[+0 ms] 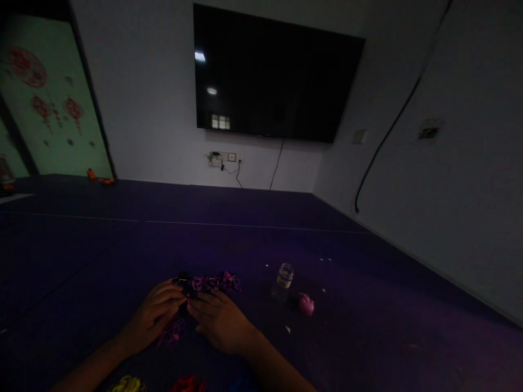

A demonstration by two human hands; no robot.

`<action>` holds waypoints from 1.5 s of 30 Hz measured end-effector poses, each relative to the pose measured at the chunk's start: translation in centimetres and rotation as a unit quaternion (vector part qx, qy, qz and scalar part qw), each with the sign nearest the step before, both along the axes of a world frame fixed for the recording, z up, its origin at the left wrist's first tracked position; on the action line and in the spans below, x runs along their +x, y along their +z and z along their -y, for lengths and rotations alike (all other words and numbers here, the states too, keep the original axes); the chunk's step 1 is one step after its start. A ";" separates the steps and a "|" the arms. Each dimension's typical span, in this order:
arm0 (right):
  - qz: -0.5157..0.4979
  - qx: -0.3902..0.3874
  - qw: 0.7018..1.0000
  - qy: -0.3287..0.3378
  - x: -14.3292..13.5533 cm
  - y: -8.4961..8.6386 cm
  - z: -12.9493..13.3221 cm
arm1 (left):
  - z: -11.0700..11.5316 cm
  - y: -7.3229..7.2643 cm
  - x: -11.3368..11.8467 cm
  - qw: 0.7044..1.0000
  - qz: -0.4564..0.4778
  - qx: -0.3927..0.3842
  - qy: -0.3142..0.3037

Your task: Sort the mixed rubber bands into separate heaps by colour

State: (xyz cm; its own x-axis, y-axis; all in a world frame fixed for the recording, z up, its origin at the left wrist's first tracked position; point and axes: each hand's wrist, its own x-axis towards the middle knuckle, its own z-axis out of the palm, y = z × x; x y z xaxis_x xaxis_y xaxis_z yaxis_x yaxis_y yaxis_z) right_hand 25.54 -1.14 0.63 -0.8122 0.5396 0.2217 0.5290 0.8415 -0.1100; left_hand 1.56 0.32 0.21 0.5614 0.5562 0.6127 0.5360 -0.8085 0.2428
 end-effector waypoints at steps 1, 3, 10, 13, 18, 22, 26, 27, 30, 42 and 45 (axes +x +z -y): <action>-0.002 -0.004 1.000 0.004 0.0 0.1 0.1 | 0.0 0.0 0.0 1.000 0.006 -0.003 0.011; -0.008 -0.021 1.000 0.012 -0.1 0.5 0.2 | -0.2 -0.1 -0.2 0.999 0.022 -0.006 0.038; -0.015 -0.067 0.997 0.044 -0.3 1.1 0.8 | -2.4 -1.4 -1.8 0.965 0.133 -0.019 0.226; -0.002 -0.049 0.997 0.060 -0.4 0.6 0.6 | -3.4 -2.0 -2.5 0.947 0.153 -0.074 0.273; -0.002 -0.019 1.000 0.023 0.0 0.0 0.2 | -3.9 -2.4 -2.9 0.945 0.149 -0.121 0.263; -0.026 -0.002 0.999 -0.040 0.4 -0.2 -0.3 | -3.5 -2.3 -2.8 0.946 0.132 -0.103 0.277; -0.035 -0.003 0.997 -0.074 0.5 -0.4 -0.5 | -3.1 -1.9 -2.5 0.951 0.088 -0.085 0.282; -0.034 -0.006 0.996 -0.077 0.5 -0.4 -0.5 | -3.0 -1.7 -2.5 0.954 0.073 -0.079 0.281; -0.036 -0.013 0.996 -0.080 0.4 -0.3 -0.4 | -2.7 -1.4 -2.2 0.958 0.036 -0.064 0.278; -0.053 -0.026 0.995 -0.081 0.4 -0.5 -0.5 | -2.5 -1.1 -1.6 0.975 -0.005 -0.061 0.214; -0.060 -0.023 0.995 -0.081 0.4 -0.5 -0.4 | -2.6 -1.3 -1.6 0.977 -0.004 -0.065 0.205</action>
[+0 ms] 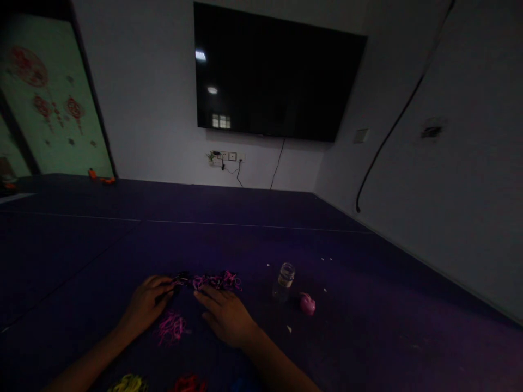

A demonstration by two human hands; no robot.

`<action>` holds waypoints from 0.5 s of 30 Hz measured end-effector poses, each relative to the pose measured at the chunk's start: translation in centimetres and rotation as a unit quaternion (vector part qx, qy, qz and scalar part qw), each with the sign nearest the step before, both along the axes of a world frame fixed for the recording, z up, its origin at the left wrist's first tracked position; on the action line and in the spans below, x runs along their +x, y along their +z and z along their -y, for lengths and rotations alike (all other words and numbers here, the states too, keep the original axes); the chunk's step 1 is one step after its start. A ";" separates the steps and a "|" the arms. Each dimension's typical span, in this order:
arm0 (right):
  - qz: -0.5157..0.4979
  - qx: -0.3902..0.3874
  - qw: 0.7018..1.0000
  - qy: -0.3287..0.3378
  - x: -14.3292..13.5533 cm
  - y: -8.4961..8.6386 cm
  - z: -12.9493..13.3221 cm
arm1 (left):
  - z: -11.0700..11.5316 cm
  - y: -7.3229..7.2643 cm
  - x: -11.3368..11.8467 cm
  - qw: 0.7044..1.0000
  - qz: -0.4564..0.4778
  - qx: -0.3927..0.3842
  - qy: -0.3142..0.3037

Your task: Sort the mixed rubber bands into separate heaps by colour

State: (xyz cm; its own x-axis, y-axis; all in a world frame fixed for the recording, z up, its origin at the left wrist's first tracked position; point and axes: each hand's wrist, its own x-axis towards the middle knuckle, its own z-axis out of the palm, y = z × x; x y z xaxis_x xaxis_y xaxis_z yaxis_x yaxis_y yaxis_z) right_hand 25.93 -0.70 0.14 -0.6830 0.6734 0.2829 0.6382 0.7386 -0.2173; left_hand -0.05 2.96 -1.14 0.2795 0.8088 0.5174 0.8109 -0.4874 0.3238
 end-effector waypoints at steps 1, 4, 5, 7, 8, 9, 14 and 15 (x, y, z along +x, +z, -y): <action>-0.002 0.001 1.000 0.000 0.0 0.0 0.0 | 0.0 -0.1 0.0 1.000 0.002 0.001 -0.004; -0.003 0.000 1.000 -0.001 0.0 0.0 0.0 | 0.0 -0.1 0.1 1.000 0.009 0.011 -0.013; -0.002 -0.001 1.000 -0.002 0.0 0.1 0.1 | 0.0 0.0 0.1 1.000 0.011 0.013 -0.017; -0.002 -0.002 1.000 -0.003 0.0 0.1 0.1 | 0.1 0.1 0.3 0.999 0.017 0.014 -0.028; -0.001 -0.002 1.000 -0.003 0.0 0.1 0.1 | 0.1 0.2 0.3 0.999 0.017 0.011 -0.034; 0.001 -0.002 1.000 -0.002 0.0 0.1 0.1 | 0.1 0.3 0.4 0.999 0.017 0.007 -0.041; 0.003 -0.001 1.000 -0.004 0.0 0.2 0.1 | 0.1 0.4 0.3 0.998 0.003 -0.006 -0.063; 0.002 -0.001 1.000 -0.004 0.0 0.2 0.1 | 0.1 0.3 0.3 0.998 0.000 -0.010 -0.064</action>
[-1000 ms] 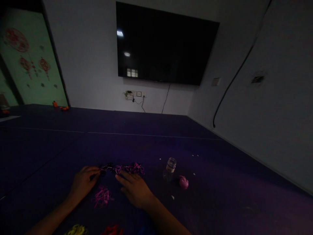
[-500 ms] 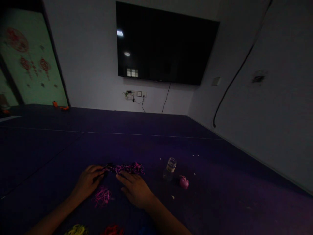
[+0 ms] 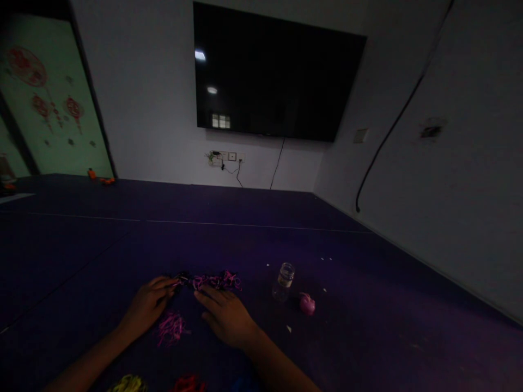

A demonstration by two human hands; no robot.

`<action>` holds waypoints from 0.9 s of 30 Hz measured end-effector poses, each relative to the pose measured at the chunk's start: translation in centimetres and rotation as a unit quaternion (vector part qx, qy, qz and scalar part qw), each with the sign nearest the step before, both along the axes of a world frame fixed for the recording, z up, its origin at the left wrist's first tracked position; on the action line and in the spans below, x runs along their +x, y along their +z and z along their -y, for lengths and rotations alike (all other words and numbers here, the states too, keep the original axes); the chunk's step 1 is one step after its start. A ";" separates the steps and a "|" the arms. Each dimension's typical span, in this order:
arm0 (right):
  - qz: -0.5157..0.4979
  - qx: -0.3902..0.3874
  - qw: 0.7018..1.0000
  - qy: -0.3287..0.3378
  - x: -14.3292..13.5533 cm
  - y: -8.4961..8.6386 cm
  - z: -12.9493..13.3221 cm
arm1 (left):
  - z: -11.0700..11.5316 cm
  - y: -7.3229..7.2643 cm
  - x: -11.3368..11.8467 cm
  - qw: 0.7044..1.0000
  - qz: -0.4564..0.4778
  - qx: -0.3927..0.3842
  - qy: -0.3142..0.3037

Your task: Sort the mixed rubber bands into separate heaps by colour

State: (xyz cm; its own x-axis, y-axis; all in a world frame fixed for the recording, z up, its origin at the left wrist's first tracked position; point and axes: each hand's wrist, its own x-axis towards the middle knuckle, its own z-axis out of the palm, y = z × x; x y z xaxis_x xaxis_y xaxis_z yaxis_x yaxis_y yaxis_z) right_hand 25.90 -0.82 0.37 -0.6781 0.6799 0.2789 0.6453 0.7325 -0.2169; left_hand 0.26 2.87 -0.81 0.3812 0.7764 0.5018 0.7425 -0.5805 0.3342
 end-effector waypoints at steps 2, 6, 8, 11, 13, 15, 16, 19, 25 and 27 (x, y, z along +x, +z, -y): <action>-0.002 -0.001 1.000 0.000 0.0 0.0 0.0 | -0.1 -0.3 -0.1 1.000 -0.007 -0.012 0.001; -0.008 -0.001 1.000 0.005 0.0 0.0 0.0 | -0.1 -0.7 -0.3 0.999 -0.005 -0.031 0.012; -0.010 -0.001 1.000 0.006 0.0 0.0 0.0 | -0.1 -0.6 -0.3 0.999 0.006 -0.035 0.014; -0.009 -0.004 1.000 0.005 0.0 -0.1 0.0 | -0.1 -0.4 -0.1 0.999 0.025 -0.043 0.013; -0.007 -0.006 1.000 0.005 0.0 -0.1 -0.1 | 0.0 -0.1 0.1 0.998 0.035 -0.041 0.012; -0.006 -0.007 1.000 0.006 0.0 -0.1 0.0 | 0.1 0.0 0.1 0.999 0.042 -0.028 0.012; -0.006 -0.007 1.000 0.007 0.0 0.0 0.0 | 0.2 0.1 0.2 0.999 0.045 -0.020 0.014; -0.012 -0.005 1.000 0.006 0.0 0.0 0.0 | 0.3 0.1 0.2 0.998 0.059 0.000 0.017; -0.013 -0.010 1.000 0.007 0.0 0.0 0.0 | 0.3 0.3 0.3 0.995 0.098 0.012 0.018; -0.011 -0.012 1.000 0.006 0.0 0.1 0.0 | 0.4 0.4 0.3 0.992 0.123 0.012 0.026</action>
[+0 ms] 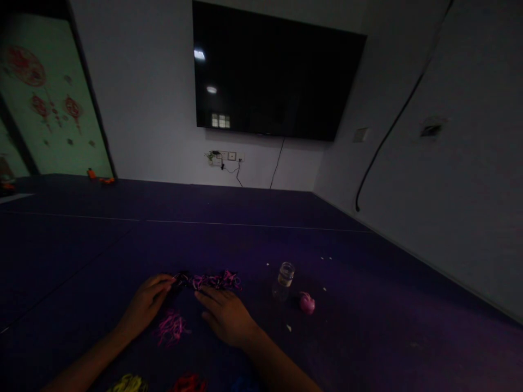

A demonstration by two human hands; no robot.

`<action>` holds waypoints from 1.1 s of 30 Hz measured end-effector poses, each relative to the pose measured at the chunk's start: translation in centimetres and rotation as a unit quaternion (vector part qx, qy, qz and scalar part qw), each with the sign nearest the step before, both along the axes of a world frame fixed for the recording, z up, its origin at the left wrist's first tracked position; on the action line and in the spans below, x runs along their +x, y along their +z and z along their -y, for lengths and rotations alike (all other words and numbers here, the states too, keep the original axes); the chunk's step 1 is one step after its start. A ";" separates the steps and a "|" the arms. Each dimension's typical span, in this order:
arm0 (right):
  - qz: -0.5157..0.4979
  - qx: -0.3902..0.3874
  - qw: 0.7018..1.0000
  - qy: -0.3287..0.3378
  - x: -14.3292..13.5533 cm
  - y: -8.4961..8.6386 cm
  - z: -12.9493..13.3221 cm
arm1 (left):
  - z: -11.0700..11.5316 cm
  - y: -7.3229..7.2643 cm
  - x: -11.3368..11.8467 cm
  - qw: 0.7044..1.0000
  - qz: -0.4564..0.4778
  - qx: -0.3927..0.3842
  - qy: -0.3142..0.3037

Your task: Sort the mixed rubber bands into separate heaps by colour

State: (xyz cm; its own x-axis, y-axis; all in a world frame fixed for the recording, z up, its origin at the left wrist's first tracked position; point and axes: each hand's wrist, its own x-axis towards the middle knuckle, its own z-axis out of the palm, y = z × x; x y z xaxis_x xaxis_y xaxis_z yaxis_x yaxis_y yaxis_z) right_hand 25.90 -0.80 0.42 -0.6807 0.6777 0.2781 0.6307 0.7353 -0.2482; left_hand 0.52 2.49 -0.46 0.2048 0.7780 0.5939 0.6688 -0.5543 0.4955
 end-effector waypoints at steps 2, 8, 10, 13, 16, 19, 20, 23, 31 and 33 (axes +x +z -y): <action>0.001 0.001 1.000 0.000 0.0 0.0 0.0 | 0.2 0.2 0.0 0.999 0.033 -0.004 0.009; -0.002 0.000 1.000 -0.003 0.1 -0.1 0.0 | 1.8 1.3 0.4 0.992 0.061 -0.078 -0.082; -0.002 0.000 1.000 -0.001 0.1 -0.2 0.0 | 2.3 1.6 0.6 0.985 0.050 -0.104 -0.128; -0.001 0.001 1.000 0.000 0.1 -0.3 -0.1 | 2.7 1.7 0.8 0.976 0.051 -0.131 -0.168; -0.002 0.001 1.000 -0.003 0.1 -0.3 -0.1 | 2.8 1.5 0.8 0.970 0.072 -0.157 -0.172; -0.003 0.002 1.000 -0.005 0.0 -0.2 0.0 | 2.7 1.4 0.5 0.972 0.099 -0.161 -0.141; -0.003 0.002 1.000 -0.004 0.0 -0.2 0.0 | 2.5 1.4 0.4 0.977 0.100 -0.146 -0.116; -0.005 0.002 1.000 -0.002 0.0 -0.1 0.0 | 1.9 1.2 0.2 0.995 0.068 -0.064 -0.044; 0.000 0.009 1.000 0.001 0.1 -0.3 -0.1 | 0.4 0.1 0.1 0.997 -0.071 -0.006 -0.028; 0.000 0.009 1.000 0.000 0.1 -0.3 -0.1 | 0.3 -0.1 0.1 0.996 -0.081 -0.015 -0.020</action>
State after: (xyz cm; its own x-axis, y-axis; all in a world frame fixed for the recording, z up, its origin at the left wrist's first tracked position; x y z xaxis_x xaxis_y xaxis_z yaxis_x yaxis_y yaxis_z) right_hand 26.00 -0.69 0.10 -0.6814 0.6722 0.2896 0.6304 0.7400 -0.2346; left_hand 0.63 2.15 -0.54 0.3276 0.7846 0.5265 0.7195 -0.5683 0.3993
